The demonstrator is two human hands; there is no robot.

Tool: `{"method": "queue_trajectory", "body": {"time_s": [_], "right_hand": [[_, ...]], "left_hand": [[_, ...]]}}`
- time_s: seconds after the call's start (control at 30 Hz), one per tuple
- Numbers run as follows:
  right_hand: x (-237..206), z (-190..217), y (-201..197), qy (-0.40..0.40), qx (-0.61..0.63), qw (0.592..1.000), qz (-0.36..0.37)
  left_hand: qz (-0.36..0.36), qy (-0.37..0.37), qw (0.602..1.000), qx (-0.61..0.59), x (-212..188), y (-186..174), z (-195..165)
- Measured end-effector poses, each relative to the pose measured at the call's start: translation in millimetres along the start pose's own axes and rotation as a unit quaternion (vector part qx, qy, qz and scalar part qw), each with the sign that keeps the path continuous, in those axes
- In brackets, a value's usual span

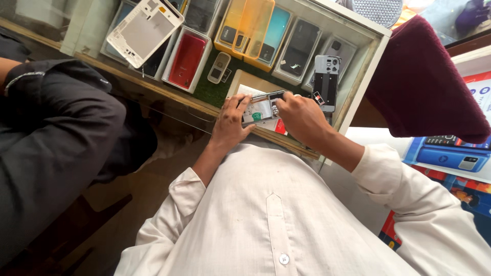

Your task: The person repairs a mobile phone at a glass display counter. They use a screwdriver to unscrew the phone, remove the back cover and battery, handle internal components, and reposition the phone while working on it with the screwdriver.

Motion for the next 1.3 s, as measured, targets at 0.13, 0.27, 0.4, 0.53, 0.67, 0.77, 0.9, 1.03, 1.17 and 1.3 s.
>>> {"method": "queue_trajectory", "body": {"time_s": [0.13,0.27,0.4,0.53,0.67,0.77,0.9,1.03,1.17,1.3], "right_hand": [[-2.0,1.2,-0.9,-0.006,-0.002,1.0,-0.016],[-2.4,3.5,-2.2,0.002,0.007,1.0,-0.015],[-5.2,8.0,-1.6,-0.003,-0.023,1.0,-0.001],[-8.1,16.4,-0.3,-0.013,0.007,1.0,-0.016],[-6.4,13.7,3.7,0.027,-0.033,0.999,0.023],[-7.8,13.6,-1.9,-0.001,0.022,0.999,-0.049],[-11.8,6.2,7.6,0.087,0.009,0.996,-0.013],[-29.8,-4.3,5.0,0.121,0.081,0.98,-0.136],[-68.3,-26.5,4.8,0.199,0.166,0.938,-0.231],[-109.9,-54.5,4.8,0.278,0.193,0.888,-0.31]], "left_hand": [[-0.002,0.009,1.0,0.006,0.3,-0.4,-0.1],[-0.003,0.008,1.0,0.001,-0.1,-1.3,-0.3],[0.0,0.004,1.0,-0.005,-0.8,-0.8,-0.9],[-0.002,0.006,1.0,-0.004,-1.0,-2.1,0.0],[-0.011,0.013,1.0,-0.003,-0.1,-2.3,-0.7],[0.002,0.007,1.0,-0.005,-0.7,-1.5,0.2],[-0.001,0.009,1.0,0.004,-0.4,-0.1,-0.4],[0.009,0.004,1.0,0.011,-0.3,1.0,0.5],[0.019,-0.006,1.0,0.003,-3.0,1.9,2.0],[0.007,0.003,1.0,0.002,-5.1,0.9,1.3]]}}
Point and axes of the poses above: each hand's wrist, its own x-axis towards the middle knuckle, its own y-axis out of the palm, z = x × y, the point moved 4 cm from there along x, towards the middle knuckle, and after that the axes turned 2 degrees about -z, right-handed, at the moved point
